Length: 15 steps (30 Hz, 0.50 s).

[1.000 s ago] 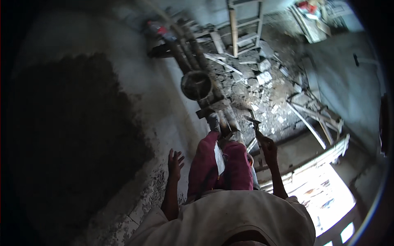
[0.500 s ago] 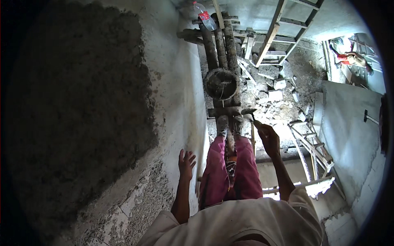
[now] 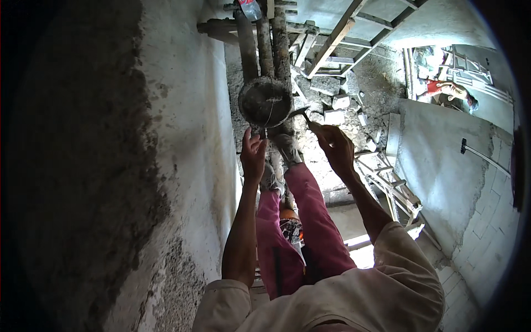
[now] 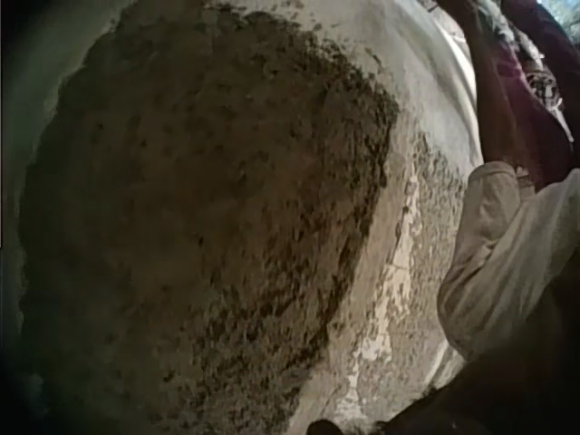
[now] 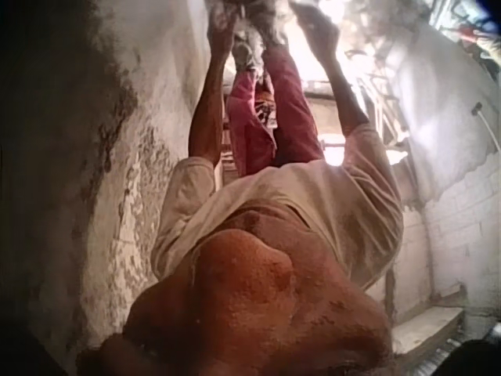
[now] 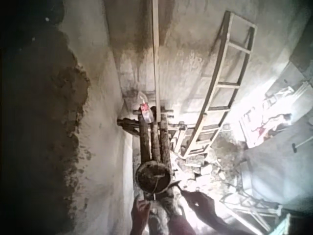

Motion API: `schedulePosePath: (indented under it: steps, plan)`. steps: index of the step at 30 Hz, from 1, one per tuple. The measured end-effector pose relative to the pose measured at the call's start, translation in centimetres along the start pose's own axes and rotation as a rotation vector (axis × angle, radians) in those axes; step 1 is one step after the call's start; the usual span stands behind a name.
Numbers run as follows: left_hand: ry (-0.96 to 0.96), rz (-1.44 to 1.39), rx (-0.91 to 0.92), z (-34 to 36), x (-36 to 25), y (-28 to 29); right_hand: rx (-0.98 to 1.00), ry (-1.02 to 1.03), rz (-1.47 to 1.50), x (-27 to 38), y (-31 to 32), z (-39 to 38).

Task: The person mixes mortar and water in buckets, transfers the mixture into a smaller bucket using a trowel, and applies the mortar onto a wall using the trowel.

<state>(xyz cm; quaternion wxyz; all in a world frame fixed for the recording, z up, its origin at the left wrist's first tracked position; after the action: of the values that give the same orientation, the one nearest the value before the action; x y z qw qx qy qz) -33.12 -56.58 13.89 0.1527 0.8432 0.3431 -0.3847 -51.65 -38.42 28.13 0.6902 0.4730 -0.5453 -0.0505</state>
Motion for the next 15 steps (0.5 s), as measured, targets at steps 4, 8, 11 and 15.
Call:
schedulePosePath:
  steps: [4, 8, 11, 15]
  plan:
    - [-0.107, 0.345, -0.036, 5.3, 0.4, -3.5, -0.044, 0.026, 0.036, -5.3, -6.1, 4.1]
    - [-0.298, 0.526, -0.075, 10.6, 2.7, -4.5, -0.037, 0.067, -0.039, -9.4, -13.1, 7.1]
    - [-0.327, 0.416, 0.046, 14.6, 4.4, -6.1, 0.004, 0.132, 0.020, -12.6, -18.5, 8.6]
    - [-0.145, 0.286, 0.200, 19.0, 8.1, -5.8, 0.056, 0.153, 0.002, -14.0, -21.5, 10.6]
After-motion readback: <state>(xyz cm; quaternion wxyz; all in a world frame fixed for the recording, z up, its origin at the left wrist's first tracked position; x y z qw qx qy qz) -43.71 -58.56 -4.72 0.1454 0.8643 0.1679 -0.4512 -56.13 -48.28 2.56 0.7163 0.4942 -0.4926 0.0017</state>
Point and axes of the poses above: each hand's wrist, its own z-axis towards the middle knuckle, its own y-axis out of the back of the hand, x = y × z, the point moved 7 cm from there along z, towards the middle knuckle, and after that the axes turned 10 degrees about y, right-handed, at the moved point
